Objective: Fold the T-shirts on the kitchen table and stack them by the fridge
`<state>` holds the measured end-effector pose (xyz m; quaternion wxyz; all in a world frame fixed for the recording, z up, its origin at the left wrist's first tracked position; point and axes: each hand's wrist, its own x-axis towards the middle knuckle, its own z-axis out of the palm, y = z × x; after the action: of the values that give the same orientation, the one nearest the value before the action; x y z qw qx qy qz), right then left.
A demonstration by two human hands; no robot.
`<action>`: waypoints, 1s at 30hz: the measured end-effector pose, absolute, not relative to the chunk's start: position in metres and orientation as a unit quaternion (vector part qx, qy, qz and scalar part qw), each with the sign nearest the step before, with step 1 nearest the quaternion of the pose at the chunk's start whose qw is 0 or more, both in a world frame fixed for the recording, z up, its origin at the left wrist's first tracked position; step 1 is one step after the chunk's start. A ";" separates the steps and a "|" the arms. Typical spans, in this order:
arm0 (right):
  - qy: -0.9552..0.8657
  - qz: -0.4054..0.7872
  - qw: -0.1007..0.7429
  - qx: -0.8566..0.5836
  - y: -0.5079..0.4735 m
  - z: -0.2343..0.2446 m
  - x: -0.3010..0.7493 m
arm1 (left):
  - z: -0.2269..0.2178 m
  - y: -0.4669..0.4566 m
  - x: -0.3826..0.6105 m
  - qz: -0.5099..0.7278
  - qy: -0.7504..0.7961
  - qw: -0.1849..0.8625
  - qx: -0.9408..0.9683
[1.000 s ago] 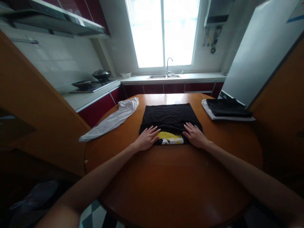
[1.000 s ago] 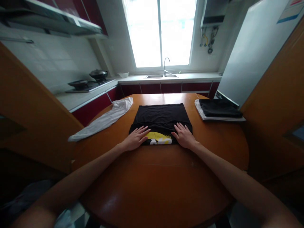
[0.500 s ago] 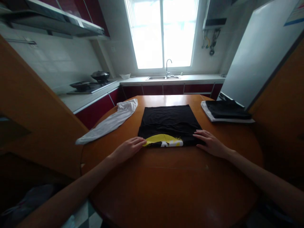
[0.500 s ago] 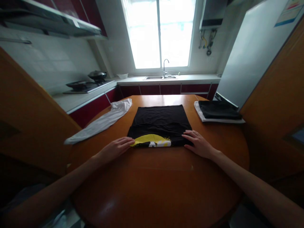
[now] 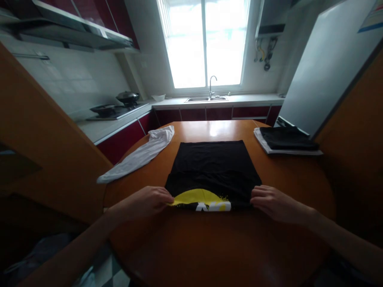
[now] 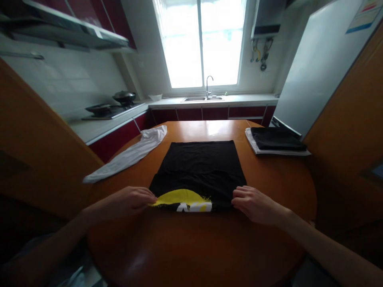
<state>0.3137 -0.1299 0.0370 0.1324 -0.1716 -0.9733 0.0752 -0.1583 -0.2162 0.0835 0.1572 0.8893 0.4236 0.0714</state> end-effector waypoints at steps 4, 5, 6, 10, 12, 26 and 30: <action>-0.952 0.175 0.139 -0.210 -0.130 0.050 0.303 | 0.101 -0.208 -0.156 0.078 0.446 0.208 0.867; -0.937 0.189 0.169 -0.239 -0.120 0.052 0.297 | 0.098 -0.196 -0.156 0.112 0.465 0.196 0.856; -0.915 0.194 0.214 -0.282 -0.107 0.053 0.290 | 0.093 -0.181 -0.156 0.157 0.484 0.178 0.842; -0.839 0.179 0.266 -0.440 -0.046 0.047 0.259 | 0.061 -0.113 -0.150 0.257 0.530 0.115 0.800; -0.826 0.155 0.216 -0.497 -0.027 0.041 0.246 | 0.046 -0.088 -0.143 0.255 0.536 0.091 0.800; -0.845 0.106 0.155 -0.501 -0.037 0.011 0.238 | 0.014 -0.086 -0.135 0.199 0.525 0.088 0.823; -0.852 0.095 0.141 -0.495 -0.038 0.010 0.240 | 0.012 -0.085 -0.137 0.213 0.505 0.098 0.831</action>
<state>0.2403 -0.0385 0.0096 0.1412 -0.4945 -0.8523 0.0952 -0.1373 -0.0850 0.0122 0.0983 0.8306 0.5051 0.2128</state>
